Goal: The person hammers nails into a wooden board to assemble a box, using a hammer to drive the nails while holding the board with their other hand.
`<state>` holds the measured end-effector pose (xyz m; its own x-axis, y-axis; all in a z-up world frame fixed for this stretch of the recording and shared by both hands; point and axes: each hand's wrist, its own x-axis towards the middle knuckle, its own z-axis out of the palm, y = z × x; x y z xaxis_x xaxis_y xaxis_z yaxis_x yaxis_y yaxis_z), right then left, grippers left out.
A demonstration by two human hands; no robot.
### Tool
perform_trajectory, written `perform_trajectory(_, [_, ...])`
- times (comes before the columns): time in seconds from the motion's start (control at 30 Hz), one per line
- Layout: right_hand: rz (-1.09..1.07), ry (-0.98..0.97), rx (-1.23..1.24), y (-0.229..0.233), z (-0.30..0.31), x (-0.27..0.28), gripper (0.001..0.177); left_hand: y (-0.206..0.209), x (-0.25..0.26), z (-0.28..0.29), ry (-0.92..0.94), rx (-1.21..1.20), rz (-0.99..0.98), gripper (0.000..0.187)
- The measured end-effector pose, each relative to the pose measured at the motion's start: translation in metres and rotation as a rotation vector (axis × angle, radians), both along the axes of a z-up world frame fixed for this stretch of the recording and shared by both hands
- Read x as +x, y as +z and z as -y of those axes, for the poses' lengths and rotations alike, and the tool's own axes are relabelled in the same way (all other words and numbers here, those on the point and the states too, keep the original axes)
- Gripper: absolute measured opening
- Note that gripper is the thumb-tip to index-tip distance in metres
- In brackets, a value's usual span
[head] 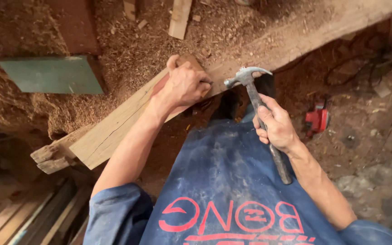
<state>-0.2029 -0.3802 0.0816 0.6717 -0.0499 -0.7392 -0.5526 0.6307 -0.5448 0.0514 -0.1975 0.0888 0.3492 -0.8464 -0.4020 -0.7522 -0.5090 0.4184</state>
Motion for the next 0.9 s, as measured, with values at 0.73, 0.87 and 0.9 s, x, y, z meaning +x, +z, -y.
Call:
perform_trajectory(0.73, [0.011, -0.068, -0.071, 0.032, -0.035, 0.029, 0.046, -0.006, 0.006, -0.001, -0.006, -0.039, -0.049, 0.012])
perform_trajectory(0.87, [-0.053, -0.129, -0.115, 0.026, -0.017, 0.027, 0.047, -0.008, 0.004, -0.007, -0.016, -0.119, -0.051, 0.011])
perform_trajectory(0.9, [0.035, -0.291, -0.184, 0.024, -0.013, 0.026, 0.045, -0.009, 0.004, -0.008, -0.017, -0.149, -0.059, 0.012])
